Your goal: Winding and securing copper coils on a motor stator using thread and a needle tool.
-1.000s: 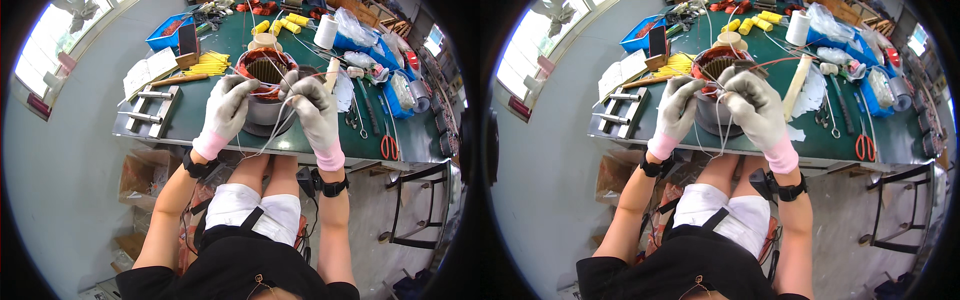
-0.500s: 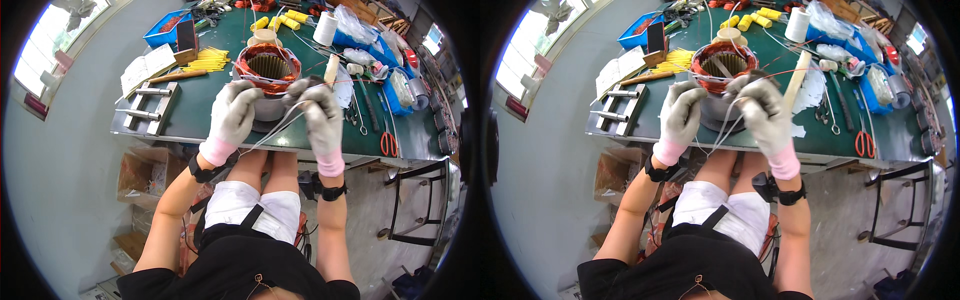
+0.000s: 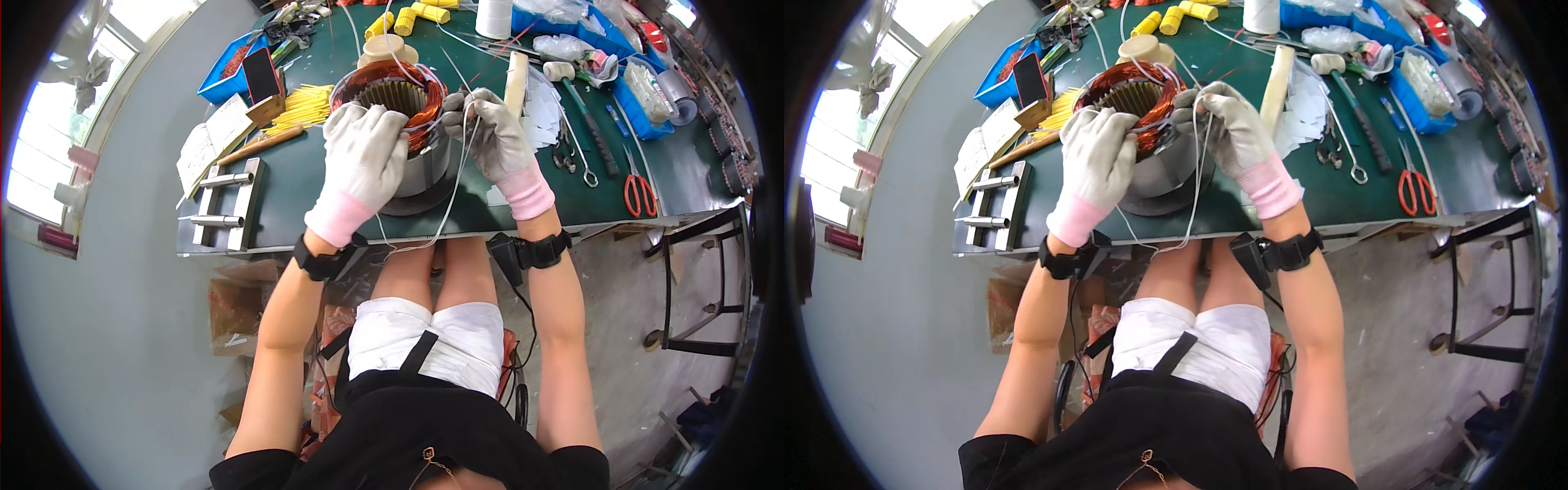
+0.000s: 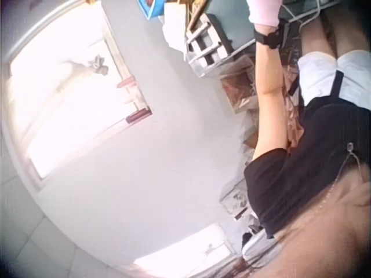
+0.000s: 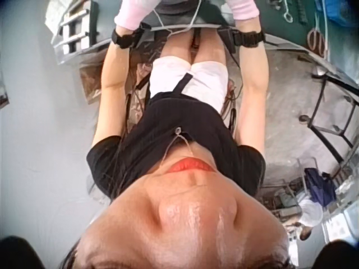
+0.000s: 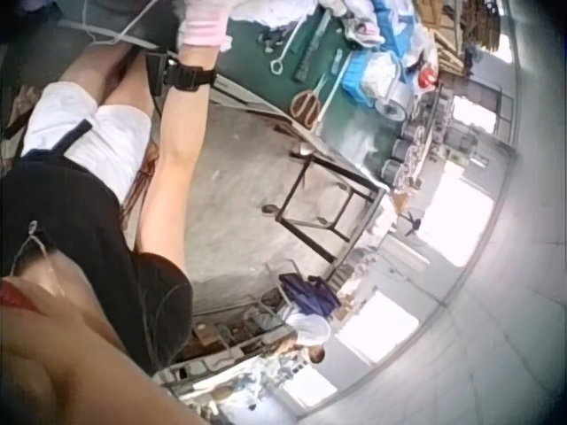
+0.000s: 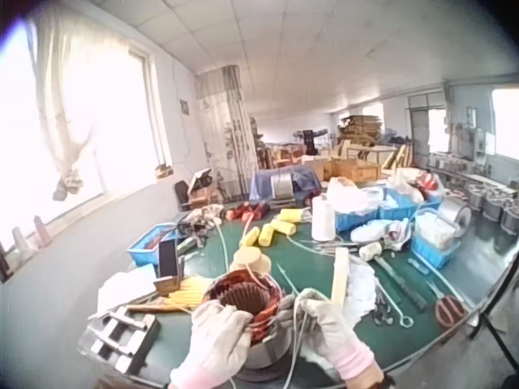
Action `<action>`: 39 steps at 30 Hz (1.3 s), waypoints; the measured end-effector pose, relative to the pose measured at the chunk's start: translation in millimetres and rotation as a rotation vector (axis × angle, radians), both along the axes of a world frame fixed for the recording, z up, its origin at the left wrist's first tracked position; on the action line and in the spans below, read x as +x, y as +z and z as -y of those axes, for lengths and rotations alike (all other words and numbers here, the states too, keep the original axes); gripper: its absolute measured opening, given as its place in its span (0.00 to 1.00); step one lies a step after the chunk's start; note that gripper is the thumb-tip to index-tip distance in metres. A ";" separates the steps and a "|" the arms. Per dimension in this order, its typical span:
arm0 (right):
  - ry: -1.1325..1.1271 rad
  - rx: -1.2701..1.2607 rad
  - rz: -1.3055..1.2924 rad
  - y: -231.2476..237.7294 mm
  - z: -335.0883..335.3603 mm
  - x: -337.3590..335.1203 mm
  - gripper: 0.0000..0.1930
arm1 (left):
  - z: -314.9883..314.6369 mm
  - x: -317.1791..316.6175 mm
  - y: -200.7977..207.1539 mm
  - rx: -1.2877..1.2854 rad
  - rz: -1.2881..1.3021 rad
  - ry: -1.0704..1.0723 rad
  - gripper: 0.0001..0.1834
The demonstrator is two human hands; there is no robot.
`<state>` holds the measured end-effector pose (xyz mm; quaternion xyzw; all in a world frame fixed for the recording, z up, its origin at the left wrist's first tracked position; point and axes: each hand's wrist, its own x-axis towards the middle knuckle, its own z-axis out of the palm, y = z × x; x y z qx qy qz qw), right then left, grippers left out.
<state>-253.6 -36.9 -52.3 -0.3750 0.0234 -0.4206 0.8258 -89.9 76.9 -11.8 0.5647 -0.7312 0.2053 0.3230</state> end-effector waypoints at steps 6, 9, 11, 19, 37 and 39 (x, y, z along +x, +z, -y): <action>0.081 0.015 0.045 4.7 -20.3 3.1 0.07 | -3.8 21.0 24.1 0.194 -0.019 -0.140 0.09; 0.033 0.014 -0.006 4.6 -29.1 3.9 0.05 | -4.7 22.9 34.2 0.346 0.099 -0.137 0.10; -0.006 0.023 -0.012 4.8 -33.2 5.1 0.03 | -5.7 24.9 40.3 0.447 0.073 -0.117 0.12; -0.103 -0.003 -0.025 7.9 -40.7 8.3 0.04 | -0.1 40.2 42.0 0.545 0.115 -0.187 0.15; -0.662 -0.515 -0.665 15.8 -110.7 -18.5 0.07 | 1.8 41.5 40.3 0.520 0.101 -0.261 0.16; -0.679 -0.626 -0.732 7.7 -118.3 -15.9 0.06 | 1.4 41.9 41.6 0.517 0.126 -0.222 0.16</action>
